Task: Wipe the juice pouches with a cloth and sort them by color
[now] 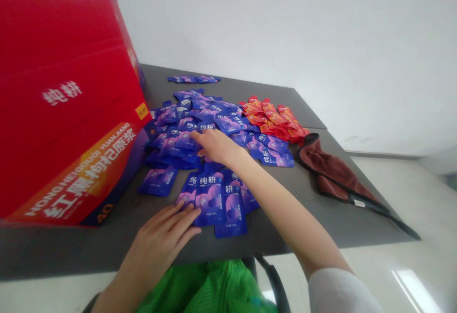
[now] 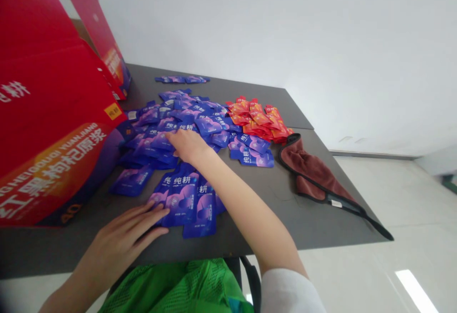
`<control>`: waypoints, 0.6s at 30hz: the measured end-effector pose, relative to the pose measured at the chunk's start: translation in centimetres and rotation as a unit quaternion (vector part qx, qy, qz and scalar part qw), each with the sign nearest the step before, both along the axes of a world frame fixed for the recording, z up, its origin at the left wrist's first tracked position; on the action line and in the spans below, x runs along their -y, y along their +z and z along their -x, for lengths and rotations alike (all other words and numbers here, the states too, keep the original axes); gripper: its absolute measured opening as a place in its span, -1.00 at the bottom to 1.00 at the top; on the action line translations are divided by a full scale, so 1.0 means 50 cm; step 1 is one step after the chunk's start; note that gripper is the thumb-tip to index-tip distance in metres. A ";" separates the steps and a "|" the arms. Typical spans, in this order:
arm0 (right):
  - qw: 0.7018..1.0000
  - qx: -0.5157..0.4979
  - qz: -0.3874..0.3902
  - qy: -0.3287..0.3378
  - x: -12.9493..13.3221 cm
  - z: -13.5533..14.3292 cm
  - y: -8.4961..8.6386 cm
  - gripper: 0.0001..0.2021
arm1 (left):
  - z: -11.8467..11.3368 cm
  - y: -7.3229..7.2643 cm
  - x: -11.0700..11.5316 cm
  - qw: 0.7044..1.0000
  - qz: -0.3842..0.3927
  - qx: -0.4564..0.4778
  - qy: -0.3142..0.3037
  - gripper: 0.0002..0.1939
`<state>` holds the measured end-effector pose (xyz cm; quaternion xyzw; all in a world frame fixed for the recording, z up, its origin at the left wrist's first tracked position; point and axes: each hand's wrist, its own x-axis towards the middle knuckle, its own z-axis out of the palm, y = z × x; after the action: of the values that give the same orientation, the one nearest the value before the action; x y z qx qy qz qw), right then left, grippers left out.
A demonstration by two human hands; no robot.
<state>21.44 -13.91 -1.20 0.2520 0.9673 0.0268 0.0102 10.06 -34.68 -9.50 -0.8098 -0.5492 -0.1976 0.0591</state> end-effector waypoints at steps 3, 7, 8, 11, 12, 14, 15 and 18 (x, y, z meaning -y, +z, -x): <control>0.998 -0.005 -0.044 0.037 0.006 -0.012 -0.015 -0.69 | -0.011 0.002 -0.005 1.000 -0.023 -0.015 -0.003 -0.68; 0.990 0.028 -0.115 0.082 0.035 -0.043 -0.033 -0.75 | -0.022 0.012 -0.008 0.998 -0.047 -0.034 0.021 -0.62; 0.986 0.040 -0.139 0.086 0.043 -0.054 -0.030 -0.75 | -0.024 0.013 -0.008 0.998 -0.049 -0.037 0.024 -0.62; 0.965 0.041 -0.239 0.102 0.071 -0.103 0.006 -0.75 | -0.024 0.015 -0.008 0.998 -0.048 -0.042 0.019 -0.66; 0.954 0.018 -0.277 0.113 0.084 -0.126 0.027 -0.76 | -0.023 0.015 -0.008 0.998 -0.048 -0.043 0.016 -0.67; 0.925 -0.051 -0.350 0.139 0.119 -0.176 0.072 -0.79 | -0.021 0.016 -0.009 0.998 -0.049 -0.044 0.008 -0.66; 0.908 -0.088 -0.380 0.155 0.141 -0.201 0.089 -0.81 | -0.021 0.017 -0.009 0.998 -0.049 -0.045 0.004 -0.64; 0.886 -0.149 -0.403 0.175 0.207 -0.260 0.088 -0.80 | -0.021 0.017 -0.011 0.998 -0.049 -0.045 0.002 -0.62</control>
<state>34.45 -24.27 3.21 0.0622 0.8919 0.3774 -0.2414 11.12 -34.15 -8.62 -0.8128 -0.5374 -0.1875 0.1242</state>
